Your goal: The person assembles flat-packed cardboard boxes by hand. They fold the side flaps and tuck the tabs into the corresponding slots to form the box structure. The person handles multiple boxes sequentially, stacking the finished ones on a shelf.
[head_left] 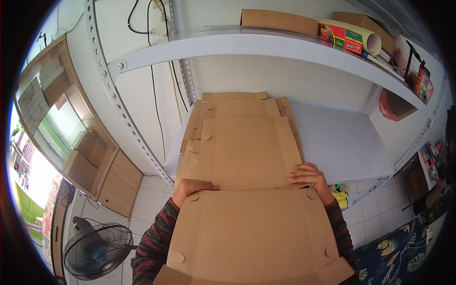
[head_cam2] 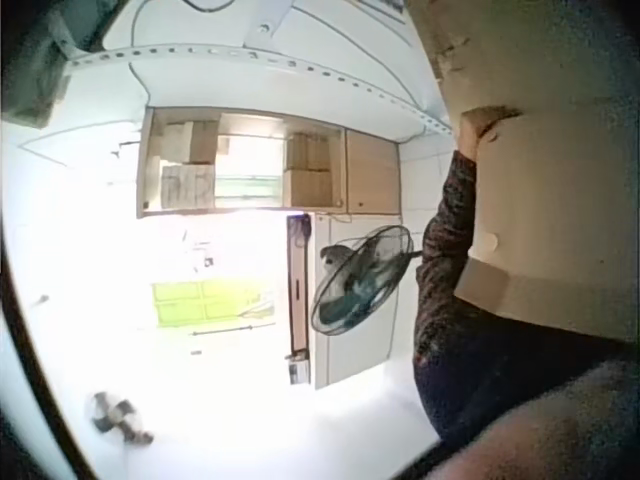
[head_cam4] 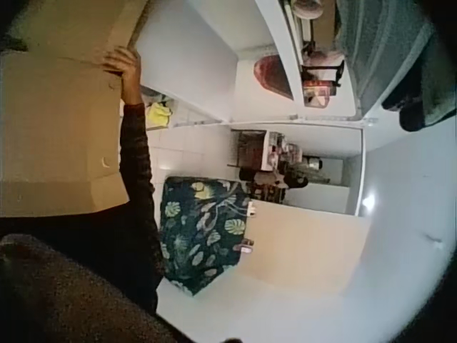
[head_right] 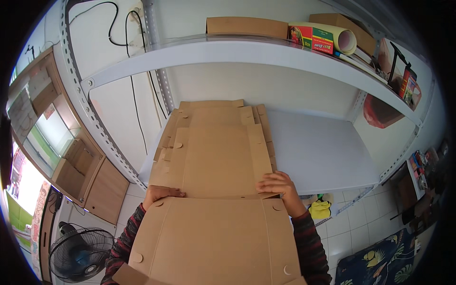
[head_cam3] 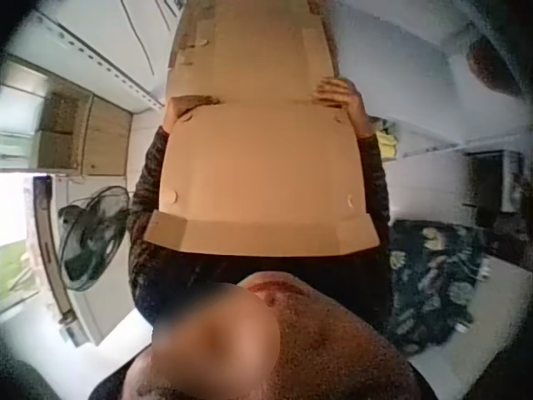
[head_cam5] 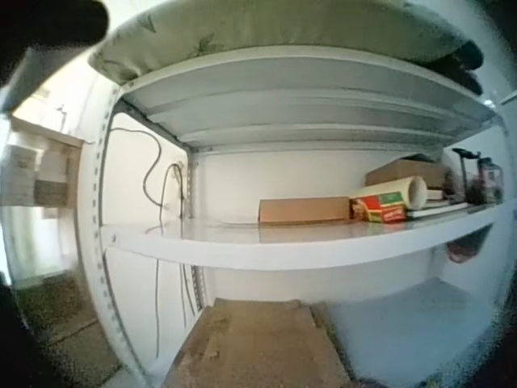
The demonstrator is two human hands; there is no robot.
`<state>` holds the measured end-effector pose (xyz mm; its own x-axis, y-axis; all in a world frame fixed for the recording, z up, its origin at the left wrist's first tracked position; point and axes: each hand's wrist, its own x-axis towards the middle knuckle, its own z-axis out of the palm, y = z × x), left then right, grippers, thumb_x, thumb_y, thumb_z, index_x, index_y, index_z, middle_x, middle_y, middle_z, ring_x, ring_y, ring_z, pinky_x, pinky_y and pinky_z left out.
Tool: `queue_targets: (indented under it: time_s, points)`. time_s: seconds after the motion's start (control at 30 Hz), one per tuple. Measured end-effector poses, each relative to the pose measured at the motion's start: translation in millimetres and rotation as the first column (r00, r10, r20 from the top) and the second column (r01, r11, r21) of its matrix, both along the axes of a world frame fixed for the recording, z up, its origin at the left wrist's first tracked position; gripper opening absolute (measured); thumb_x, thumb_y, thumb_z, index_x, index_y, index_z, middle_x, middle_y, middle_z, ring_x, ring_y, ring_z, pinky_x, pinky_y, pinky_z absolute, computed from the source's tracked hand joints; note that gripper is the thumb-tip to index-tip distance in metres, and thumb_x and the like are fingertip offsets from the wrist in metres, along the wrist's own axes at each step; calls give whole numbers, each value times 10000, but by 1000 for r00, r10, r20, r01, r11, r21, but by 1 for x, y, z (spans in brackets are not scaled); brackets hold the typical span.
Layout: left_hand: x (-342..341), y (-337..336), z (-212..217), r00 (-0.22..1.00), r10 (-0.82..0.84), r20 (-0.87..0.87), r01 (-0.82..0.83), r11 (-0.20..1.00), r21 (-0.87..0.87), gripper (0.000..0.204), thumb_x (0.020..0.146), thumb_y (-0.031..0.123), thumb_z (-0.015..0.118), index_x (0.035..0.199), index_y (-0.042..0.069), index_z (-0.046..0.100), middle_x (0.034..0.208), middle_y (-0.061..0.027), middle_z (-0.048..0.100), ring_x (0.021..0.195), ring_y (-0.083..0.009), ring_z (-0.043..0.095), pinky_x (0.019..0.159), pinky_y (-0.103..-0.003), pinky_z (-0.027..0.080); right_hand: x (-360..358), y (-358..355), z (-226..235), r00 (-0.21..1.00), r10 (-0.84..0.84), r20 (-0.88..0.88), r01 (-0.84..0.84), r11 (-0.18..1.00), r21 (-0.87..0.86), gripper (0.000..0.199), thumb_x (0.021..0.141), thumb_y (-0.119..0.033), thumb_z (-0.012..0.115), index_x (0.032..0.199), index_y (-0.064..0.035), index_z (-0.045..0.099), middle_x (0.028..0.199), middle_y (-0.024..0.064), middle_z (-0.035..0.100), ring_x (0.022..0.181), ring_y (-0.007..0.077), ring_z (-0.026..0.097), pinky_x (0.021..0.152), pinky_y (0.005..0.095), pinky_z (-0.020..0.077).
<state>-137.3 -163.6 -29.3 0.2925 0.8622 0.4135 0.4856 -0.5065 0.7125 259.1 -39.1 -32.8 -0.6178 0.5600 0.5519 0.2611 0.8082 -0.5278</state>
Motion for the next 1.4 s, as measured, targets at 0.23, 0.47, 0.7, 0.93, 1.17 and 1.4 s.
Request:
queue_targets:
  time_s: [0.23, 0.47, 0.7, 0.93, 1.17, 1.4]
  points:
    - [10, 21, 24, 785, 524, 330, -100, 634, -767, 292, 848, 184, 736, 1066, 12, 645, 955, -69, 698, 883, -165, 665, 808, -319, 537, -17, 2, 1, 951, -188, -246, -24, 747, -664, 243, 832, -117, 694, 1050, -11, 685, 971, 79, 708, 938, 158, 646, 906, 336, 466]
    - [10, 41, 4, 832, 380, 405, -286, 918, -274, 763, 754, 232, 837, 1316, -26, 391, 1228, -172, 564, 1099, -238, 593, 913, -355, 514, -53, 1, 5, 835, -363, -414, 110, 847, -520, 478, 737, -78, 811, 1134, 30, 569, 1043, 87, 671, 982, 171, 639, 856, 299, 515]
    - [36, 18, 15, 805, 591, -44, -564, 788, 247, 940, 709, 258, 841, 1387, -85, 288, 1364, -294, 421, 1255, -368, 475, 1029, -424, 418, -56, 4, -8, 822, -445, -356, 304, 870, -388, 710, 719, -102, 830, 1309, 25, 457, 1173, 135, 628, 1087, 202, 606, 941, 325, 482]
    - [72, -5, 15, 729, 220, -648, -79, 968, 240, 703, 888, 430, 616, 1464, 116, 363, 1531, -186, 304, 1427, -412, 241, 1101, -674, 134, -57, -1, -6, 851, -428, -303, 315, 879, -358, 662, 725, -108, 822, 1297, 12, 511, 1219, 151, 619, 1134, 237, 586, 981, 348, 455]
    - [72, 15, 16, 805, -26, -593, 27, 1000, -7, 592, 910, 394, 588, 1418, 118, 460, 1526, -163, 340, 1429, -369, 270, 1117, -650, 88, -49, -2, -12, 838, -463, -289, 346, 860, -374, 489, 763, -209, 807, 1179, -29, 623, 1202, 102, 633, 1146, 204, 564, 994, 340, 422]
    - [4, 27, 26, 934, 325, -152, -334, 942, -40, 527, 911, 292, 676, 1330, 8, 528, 1358, -192, 539, 1193, -338, 545, 971, -419, 447, -65, 20, -31, 868, -368, -334, 213, 883, -419, 594, 751, -199, 761, 1275, -34, 534, 1179, 191, 621, 989, 306, 633, 879, 405, 485]
